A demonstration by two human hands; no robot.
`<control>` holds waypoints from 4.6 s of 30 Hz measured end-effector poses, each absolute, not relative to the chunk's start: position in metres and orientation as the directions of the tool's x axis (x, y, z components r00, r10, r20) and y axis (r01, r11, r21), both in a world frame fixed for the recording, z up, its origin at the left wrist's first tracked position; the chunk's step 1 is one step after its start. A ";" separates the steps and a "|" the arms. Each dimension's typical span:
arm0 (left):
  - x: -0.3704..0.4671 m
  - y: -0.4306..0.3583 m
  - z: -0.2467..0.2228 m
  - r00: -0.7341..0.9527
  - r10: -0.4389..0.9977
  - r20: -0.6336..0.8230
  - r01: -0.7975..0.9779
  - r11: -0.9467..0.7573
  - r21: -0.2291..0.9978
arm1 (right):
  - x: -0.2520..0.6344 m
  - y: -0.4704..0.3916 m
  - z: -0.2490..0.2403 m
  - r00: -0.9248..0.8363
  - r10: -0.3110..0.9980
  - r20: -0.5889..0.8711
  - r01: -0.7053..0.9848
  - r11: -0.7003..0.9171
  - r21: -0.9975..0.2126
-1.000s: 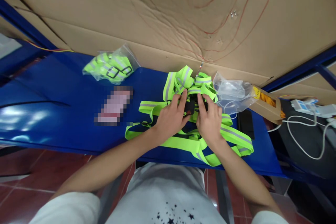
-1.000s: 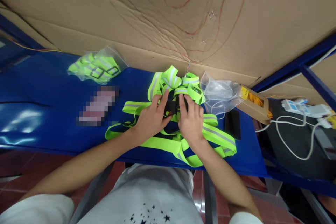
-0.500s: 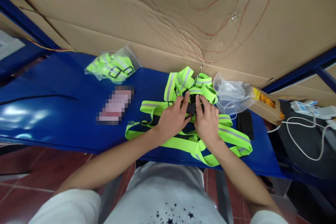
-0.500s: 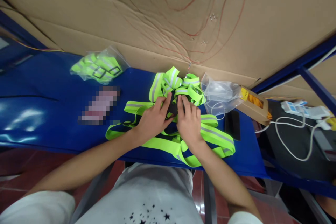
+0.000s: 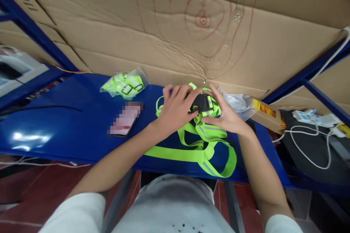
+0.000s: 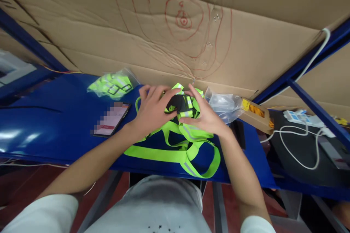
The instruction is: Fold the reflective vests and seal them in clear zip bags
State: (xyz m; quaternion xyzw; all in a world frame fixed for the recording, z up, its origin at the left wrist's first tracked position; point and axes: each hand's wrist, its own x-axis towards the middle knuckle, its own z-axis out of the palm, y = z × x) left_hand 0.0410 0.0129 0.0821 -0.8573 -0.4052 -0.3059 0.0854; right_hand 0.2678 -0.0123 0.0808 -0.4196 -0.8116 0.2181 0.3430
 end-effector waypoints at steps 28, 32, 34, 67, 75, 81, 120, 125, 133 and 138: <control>0.060 0.087 0.087 0.581 0.630 0.515 -0.160 -0.532 0.831 | 0.270 0.020 0.110 -0.189 0.803 0.565 0.584 0.555 -0.593; 0.082 0.077 0.074 0.400 0.778 0.484 -0.180 -0.451 0.874 | 0.267 0.024 0.100 -0.045 0.817 0.575 0.440 0.533 -0.723; 0.084 0.072 0.074 0.361 0.806 0.469 -0.141 -0.450 0.882 | 0.266 0.026 0.098 0.010 0.843 0.538 0.335 0.504 -0.796; 0.070 0.075 0.082 0.450 0.755 0.477 -0.114 -0.481 0.869 | 0.237 0.036 0.081 0.302 0.928 0.216 -0.072 0.248 -0.966; 0.082 0.079 0.063 0.453 0.811 0.369 -0.118 -0.356 0.927 | 0.226 0.045 0.068 0.144 0.971 0.190 -0.114 0.207 -0.972; 0.081 0.083 0.066 0.443 0.837 0.321 -0.270 -0.217 0.938 | 0.247 0.040 0.081 0.006 0.948 0.318 0.251 0.306 -0.918; 0.077 0.072 0.057 0.782 0.619 0.076 -0.109 0.015 0.994 | 0.265 0.021 0.107 -0.144 0.866 0.478 0.703 0.429 -0.566; 0.068 0.079 0.063 0.781 0.621 0.062 -0.036 -0.055 0.998 | 0.250 0.012 0.108 -0.332 0.886 0.325 0.780 0.451 -0.433; 0.066 0.068 0.080 0.819 0.574 -0.016 -0.128 0.210 0.969 | 0.252 0.016 0.112 -0.080 0.878 0.473 0.831 0.321 -0.454; 0.064 0.064 0.084 0.918 0.397 -0.024 -0.036 0.142 0.989 | 0.260 0.011 0.118 -0.047 0.873 0.485 0.770 0.341 -0.539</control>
